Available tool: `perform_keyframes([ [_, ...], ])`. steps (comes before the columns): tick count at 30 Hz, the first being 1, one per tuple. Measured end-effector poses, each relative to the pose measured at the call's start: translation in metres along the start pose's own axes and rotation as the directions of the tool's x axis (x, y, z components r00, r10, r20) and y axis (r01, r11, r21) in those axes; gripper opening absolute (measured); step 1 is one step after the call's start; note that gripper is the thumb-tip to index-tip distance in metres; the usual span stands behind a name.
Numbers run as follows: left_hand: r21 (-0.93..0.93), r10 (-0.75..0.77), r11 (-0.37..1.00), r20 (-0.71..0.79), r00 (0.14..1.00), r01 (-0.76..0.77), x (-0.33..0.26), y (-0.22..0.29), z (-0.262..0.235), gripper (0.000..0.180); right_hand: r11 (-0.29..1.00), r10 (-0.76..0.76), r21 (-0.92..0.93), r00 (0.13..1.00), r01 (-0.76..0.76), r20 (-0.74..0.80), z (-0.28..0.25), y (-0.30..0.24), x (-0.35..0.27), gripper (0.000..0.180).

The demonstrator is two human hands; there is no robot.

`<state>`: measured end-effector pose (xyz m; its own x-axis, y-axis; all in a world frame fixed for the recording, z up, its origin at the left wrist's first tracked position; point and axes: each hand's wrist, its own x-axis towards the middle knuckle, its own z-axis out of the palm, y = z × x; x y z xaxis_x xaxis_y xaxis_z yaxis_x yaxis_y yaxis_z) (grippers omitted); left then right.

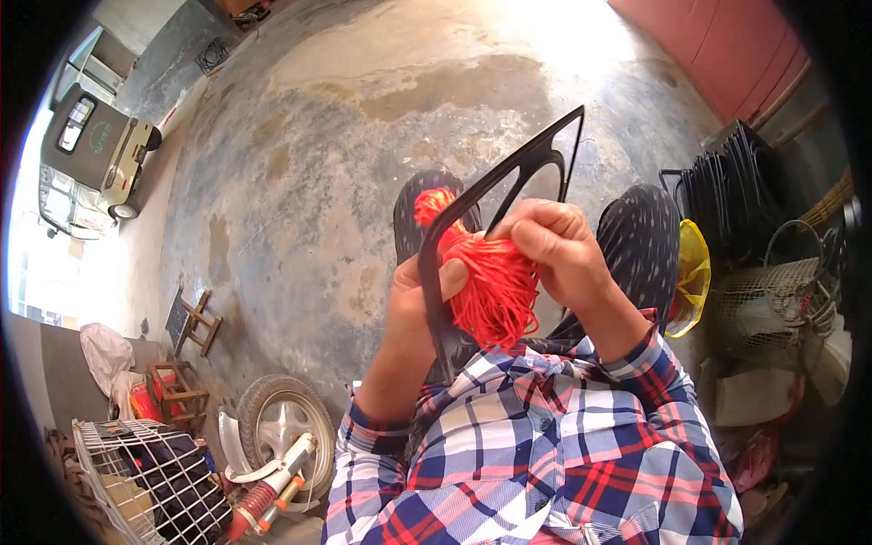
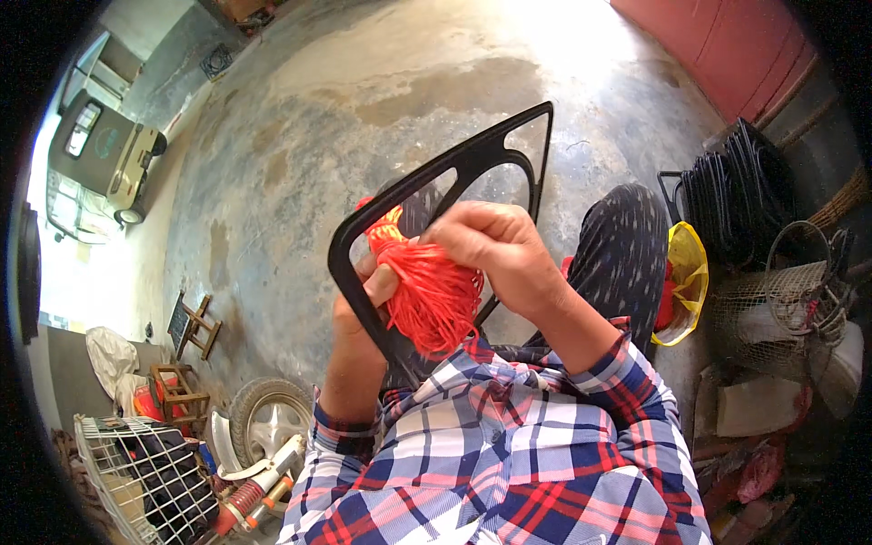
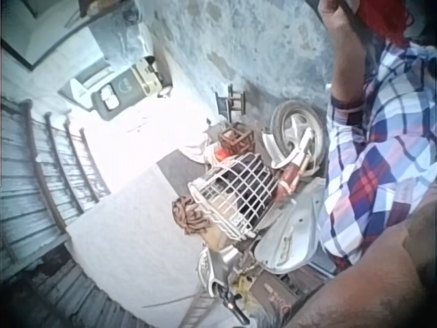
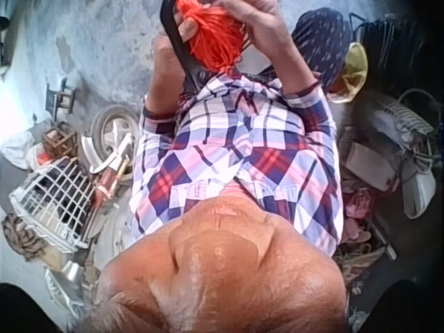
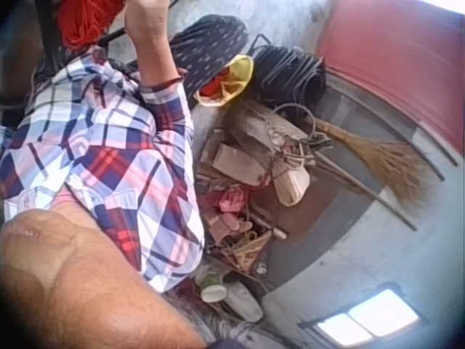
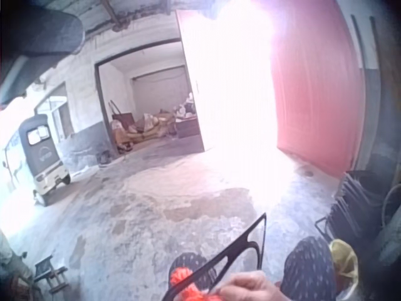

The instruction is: Winding a bundle of red rope or cord onto a black plastic frame or spool.

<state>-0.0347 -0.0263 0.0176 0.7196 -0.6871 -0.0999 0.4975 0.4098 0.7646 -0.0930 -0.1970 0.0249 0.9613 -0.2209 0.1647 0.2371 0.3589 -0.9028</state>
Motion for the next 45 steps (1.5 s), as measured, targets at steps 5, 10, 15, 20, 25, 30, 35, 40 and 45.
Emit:
perform_keyframes([
  [5, -0.241, 0.02, 0.967, 0.382, 0.924, 0.079, 0.0, -0.004, -0.005, 0.05, 0.787, 0.158, 0.565, 0.966, -0.248, 0.203, -0.007, 0.017, -0.005, 0.032],
  [10, 0.214, -0.083, 0.976, 0.194, 0.978, 0.04, -0.01, -0.004, 0.005, 0.06, 0.713, 0.192, 0.639, 0.956, -0.29, 0.22, -0.012, 0.024, 0.0, 0.048],
  [15, 0.126, -0.078, 0.99, 0.164, 0.983, 0.057, -0.005, 0.002, 0.012, 0.087, 0.883, 0.024, 0.469, 0.998, 0.006, -0.058, -0.04, 0.051, 0.0, 0.03],
  [20, 0.087, 0.027, 0.995, 0.226, 0.974, -0.047, -0.003, 0.003, -0.004, 0.077, 0.961, 0.087, 0.272, 0.988, -0.049, -0.129, -0.061, 0.057, -0.011, 0.039],
  [25, 0.037, 0.014, 0.999, 0.173, 0.985, -0.021, 0.0, 0.009, -0.022, 0.061, 0.853, -0.021, 0.517, 0.995, 0.067, -0.093, -0.034, 0.012, -0.015, 0.031],
  [30, -0.149, 0.064, 0.989, 0.245, 0.967, -0.028, 0.005, 0.012, -0.049, 0.035, 0.669, -0.254, 0.74, 0.955, 0.062, 0.15, -0.058, -0.013, -0.026, 0.037],
  [35, -0.167, 0.137, 0.982, 0.295, 0.946, -0.09, 0.006, 0.016, -0.065, 0.037, 0.731, -0.201, 0.681, 0.963, 0.027, 0.179, -0.065, -0.035, -0.044, 0.034],
  [40, -0.115, 0.216, 0.973, 0.169, 0.962, -0.198, -0.003, 0.022, -0.062, 0.04, 0.761, -0.15, 0.648, 0.974, 0.003, 0.171, -0.075, -0.041, -0.054, 0.035],
  [45, -0.083, 0.262, 0.964, 0.149, 0.953, -0.252, -0.005, 0.027, -0.084, 0.039, 0.777, -0.164, 0.628, 0.976, 0.039, 0.142, -0.09, -0.045, -0.06, 0.036],
])
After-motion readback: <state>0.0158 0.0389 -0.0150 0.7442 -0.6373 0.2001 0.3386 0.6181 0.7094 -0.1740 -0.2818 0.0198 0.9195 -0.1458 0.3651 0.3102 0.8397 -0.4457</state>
